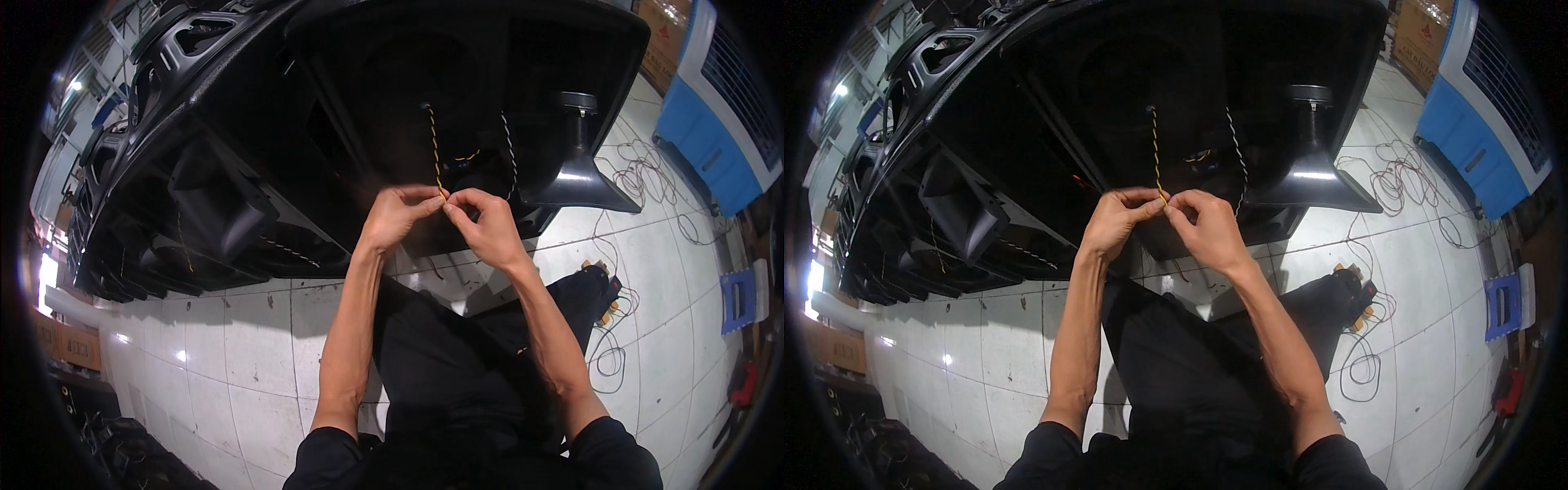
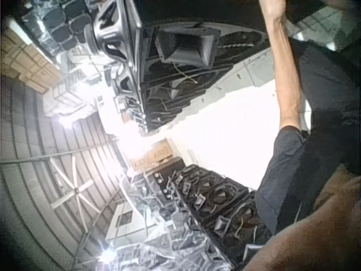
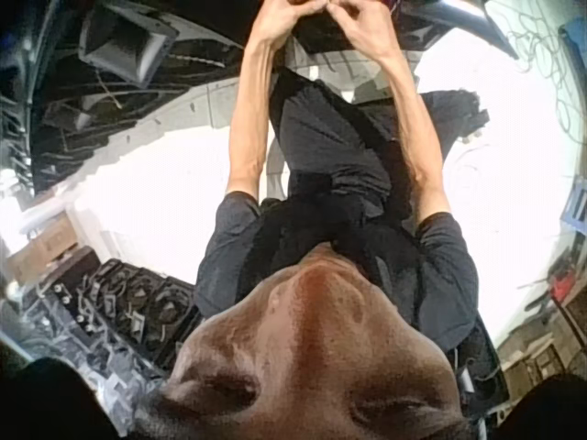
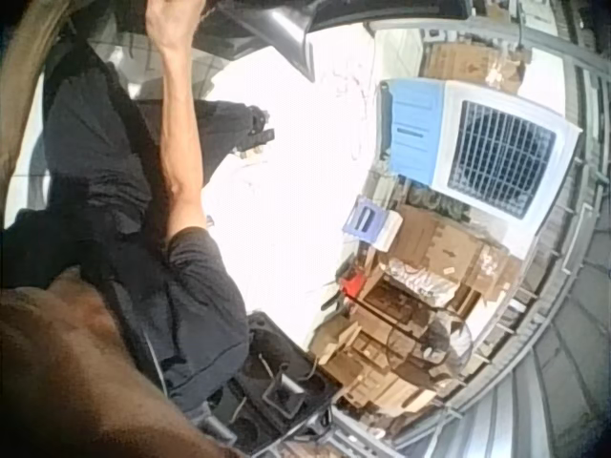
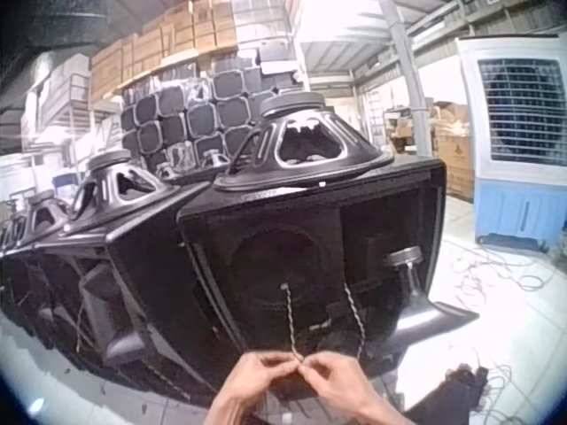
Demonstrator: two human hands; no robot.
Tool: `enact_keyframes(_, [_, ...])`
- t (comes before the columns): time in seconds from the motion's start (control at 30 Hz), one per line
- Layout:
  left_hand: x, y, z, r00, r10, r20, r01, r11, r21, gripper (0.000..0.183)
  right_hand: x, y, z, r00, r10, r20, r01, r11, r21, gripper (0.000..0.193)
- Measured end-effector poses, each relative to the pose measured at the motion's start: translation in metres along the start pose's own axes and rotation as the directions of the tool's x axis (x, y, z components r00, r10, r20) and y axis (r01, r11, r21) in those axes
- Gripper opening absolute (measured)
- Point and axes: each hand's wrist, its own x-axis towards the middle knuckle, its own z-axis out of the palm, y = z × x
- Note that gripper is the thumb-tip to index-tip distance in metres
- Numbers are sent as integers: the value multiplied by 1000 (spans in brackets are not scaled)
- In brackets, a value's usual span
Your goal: The person sits on the floor and twists together the ends of several wires. They then use a soldering iron and solder wire to solder the connections on a black plastic housing, securing the wires in place.
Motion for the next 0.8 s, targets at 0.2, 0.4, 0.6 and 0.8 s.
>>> enact_keyframes(0.2, [5, 9, 1, 998, 63, 4, -63, 985, 164, 25, 9, 0, -9, 975, -221, -5, 215, 951, -222, 13])
enact_keyframes(0.4, [8, 6, 3, 990, 139, -26, -127, 953, 275, 24, 6, 1, -9, 957, -290, -18, 267, 903, -337, 12])
enact_keyframes(0.6, [4, 14, 11, 972, 219, -80, -162, 881, 445, 23, 3, -1, -7, 954, -298, -22, 264, 875, -405, 7])
enact_keyframes(0.8, [-4, 19, 24, 962, 240, -132, -165, 893, 419, 22, -5, -7, 5, 942, -309, -132, 252, 909, -333, 7])
